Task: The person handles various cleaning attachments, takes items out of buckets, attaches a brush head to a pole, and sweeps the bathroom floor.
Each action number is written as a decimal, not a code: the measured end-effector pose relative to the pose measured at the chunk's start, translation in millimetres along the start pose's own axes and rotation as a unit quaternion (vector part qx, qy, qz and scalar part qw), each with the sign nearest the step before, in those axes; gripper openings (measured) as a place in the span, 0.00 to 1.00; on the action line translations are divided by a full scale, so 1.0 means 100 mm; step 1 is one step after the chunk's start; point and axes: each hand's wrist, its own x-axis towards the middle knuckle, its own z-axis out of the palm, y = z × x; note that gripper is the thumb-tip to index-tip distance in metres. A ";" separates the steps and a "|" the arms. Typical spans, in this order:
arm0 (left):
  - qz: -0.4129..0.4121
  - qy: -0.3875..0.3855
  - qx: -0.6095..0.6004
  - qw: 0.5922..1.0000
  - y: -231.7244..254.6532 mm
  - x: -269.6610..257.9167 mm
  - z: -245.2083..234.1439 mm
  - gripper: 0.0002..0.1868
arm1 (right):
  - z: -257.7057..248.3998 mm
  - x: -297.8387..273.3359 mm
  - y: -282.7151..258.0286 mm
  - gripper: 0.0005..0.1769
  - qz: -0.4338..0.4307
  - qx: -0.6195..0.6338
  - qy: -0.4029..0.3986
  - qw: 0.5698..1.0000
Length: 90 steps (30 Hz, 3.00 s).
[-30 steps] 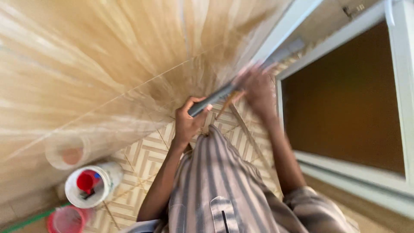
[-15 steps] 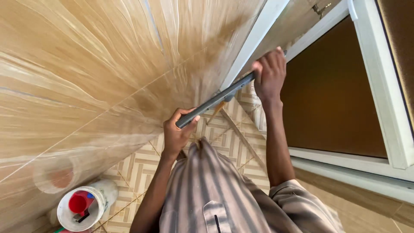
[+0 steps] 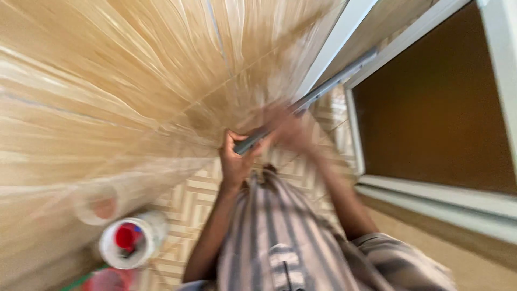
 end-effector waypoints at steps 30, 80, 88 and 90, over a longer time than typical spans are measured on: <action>-0.030 0.007 0.005 1.000 0.25 0.21 0.38 0.15 | -0.83 0.15 1.06 0.14 0.267 0.109 0.236 0.928; -0.084 -0.023 0.059 0.994 0.51 0.40 0.40 0.16 | -0.22 0.25 1.54 0.30 0.219 0.226 0.486 0.815; -0.016 -0.048 0.065 0.997 0.46 0.47 0.45 0.14 | -0.28 0.29 1.48 0.15 -0.018 -0.204 0.287 0.936; -0.087 -0.041 0.081 0.992 0.47 0.44 0.36 0.14 | -0.25 0.25 1.21 0.11 0.029 -0.078 0.305 0.949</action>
